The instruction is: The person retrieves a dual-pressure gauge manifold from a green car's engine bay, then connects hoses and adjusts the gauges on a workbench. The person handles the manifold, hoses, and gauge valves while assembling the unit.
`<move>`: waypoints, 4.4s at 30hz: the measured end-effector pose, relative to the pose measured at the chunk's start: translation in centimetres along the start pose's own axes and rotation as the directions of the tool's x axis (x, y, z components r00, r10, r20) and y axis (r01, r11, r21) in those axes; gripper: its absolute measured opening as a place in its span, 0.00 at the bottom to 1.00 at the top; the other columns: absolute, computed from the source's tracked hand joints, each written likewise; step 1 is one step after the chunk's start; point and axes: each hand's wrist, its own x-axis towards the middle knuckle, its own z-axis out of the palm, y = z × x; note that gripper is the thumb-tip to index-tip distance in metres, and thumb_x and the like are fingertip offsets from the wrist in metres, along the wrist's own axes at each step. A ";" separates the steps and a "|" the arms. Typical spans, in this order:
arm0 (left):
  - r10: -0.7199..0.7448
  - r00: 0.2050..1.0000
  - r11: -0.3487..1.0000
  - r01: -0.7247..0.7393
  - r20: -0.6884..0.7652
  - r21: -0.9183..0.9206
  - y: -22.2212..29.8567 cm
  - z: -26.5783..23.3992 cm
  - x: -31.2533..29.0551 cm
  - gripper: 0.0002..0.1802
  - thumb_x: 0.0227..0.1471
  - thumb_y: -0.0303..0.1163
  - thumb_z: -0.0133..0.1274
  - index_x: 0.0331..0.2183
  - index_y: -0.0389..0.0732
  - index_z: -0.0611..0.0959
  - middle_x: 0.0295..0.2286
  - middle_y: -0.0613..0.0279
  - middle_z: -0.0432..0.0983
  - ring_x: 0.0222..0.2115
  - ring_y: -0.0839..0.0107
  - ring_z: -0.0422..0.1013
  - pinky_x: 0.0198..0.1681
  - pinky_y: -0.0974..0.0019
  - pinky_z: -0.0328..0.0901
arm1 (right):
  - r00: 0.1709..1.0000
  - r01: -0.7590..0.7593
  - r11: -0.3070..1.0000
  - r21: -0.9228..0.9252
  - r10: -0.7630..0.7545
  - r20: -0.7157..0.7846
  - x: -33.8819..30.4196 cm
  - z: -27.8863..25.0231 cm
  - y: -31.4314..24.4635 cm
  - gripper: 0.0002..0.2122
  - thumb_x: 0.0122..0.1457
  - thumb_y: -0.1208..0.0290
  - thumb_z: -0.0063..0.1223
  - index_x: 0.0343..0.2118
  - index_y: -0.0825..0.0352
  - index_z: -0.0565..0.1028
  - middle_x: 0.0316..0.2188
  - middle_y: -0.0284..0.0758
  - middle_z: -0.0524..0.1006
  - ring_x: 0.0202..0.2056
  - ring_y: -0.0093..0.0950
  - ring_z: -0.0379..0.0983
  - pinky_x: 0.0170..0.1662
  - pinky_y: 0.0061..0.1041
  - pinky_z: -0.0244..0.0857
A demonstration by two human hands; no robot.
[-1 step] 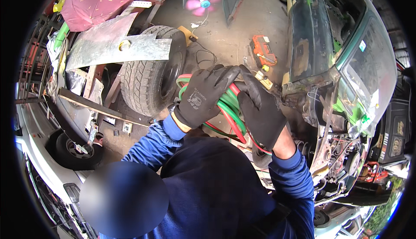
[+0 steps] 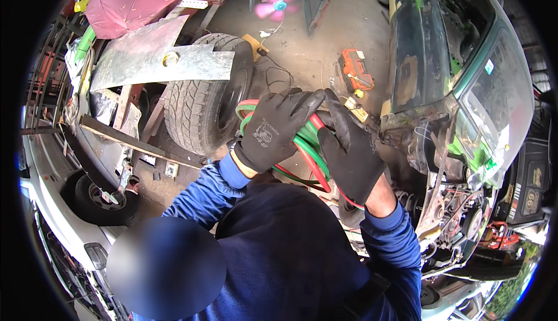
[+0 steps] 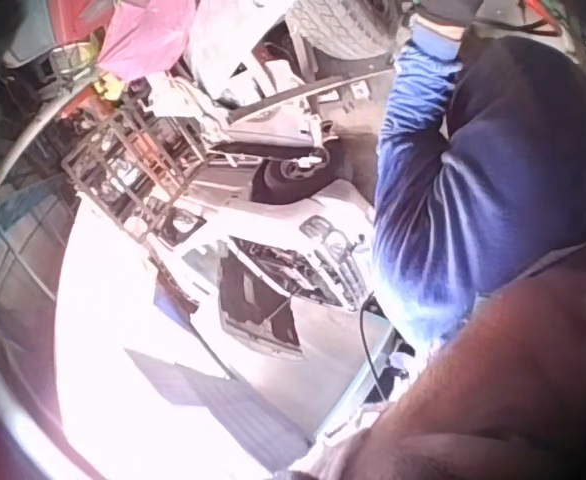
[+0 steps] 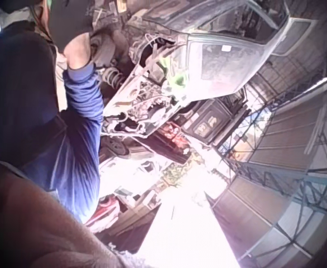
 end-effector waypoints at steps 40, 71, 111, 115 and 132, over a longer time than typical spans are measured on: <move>-0.625 -0.380 0.432 0.558 -0.681 -0.708 -40.1 -30.4 -3.4 0.17 0.54 0.38 0.73 0.44 0.43 0.90 0.33 0.64 0.82 0.34 0.71 0.76 0.39 0.61 0.70 | 0.806 -0.406 0.840 -0.361 0.515 0.293 10.3 -2.1 30.7 0.36 0.71 0.50 0.58 0.75 0.63 0.63 0.62 0.52 0.76 0.62 0.50 0.73 0.66 0.47 0.66; -0.878 -0.478 0.198 -0.309 -0.027 -0.930 -69.3 -24.0 -23.0 0.41 0.70 0.63 0.45 0.71 0.47 0.65 0.73 0.61 0.62 0.71 0.61 0.61 0.74 0.59 0.60 | 0.651 -0.453 0.656 -0.603 0.706 0.279 25.0 -0.8 28.2 0.35 0.70 0.48 0.56 0.72 0.68 0.67 0.67 0.52 0.74 0.66 0.48 0.71 0.69 0.42 0.65; -0.392 0.918 0.888 0.361 -0.058 -0.283 -41.5 9.4 14.3 0.26 0.69 0.34 0.58 0.64 0.36 0.77 0.64 0.46 0.72 0.66 0.52 0.67 0.71 0.53 0.60 | 0.747 -0.575 0.663 -0.480 0.664 0.022 -3.7 5.5 32.6 0.13 0.66 0.63 0.57 0.48 0.63 0.82 0.47 0.44 0.83 0.54 0.47 0.79 0.57 0.43 0.74; -0.062 0.888 0.876 0.268 0.457 -0.402 -30.6 16.2 16.7 0.27 0.67 0.34 0.61 0.63 0.36 0.78 0.60 0.45 0.76 0.61 0.54 0.73 0.66 0.55 0.66 | 0.695 -0.612 0.583 -0.534 0.719 -0.013 -13.1 10.0 31.8 0.11 0.62 0.67 0.60 0.46 0.62 0.82 0.45 0.41 0.83 0.53 0.44 0.81 0.55 0.42 0.77; 0.289 0.345 0.943 0.058 0.893 -0.327 -10.3 31.8 9.1 0.28 0.66 0.41 0.62 0.61 0.36 0.81 0.57 0.46 0.80 0.59 0.53 0.76 0.64 0.55 0.69 | -0.396 -0.382 -0.202 0.902 0.918 0.038 -42.0 40.5 23.5 0.19 0.68 0.53 0.57 0.34 0.66 0.87 0.33 0.44 0.88 0.37 0.38 0.84 0.46 0.37 0.75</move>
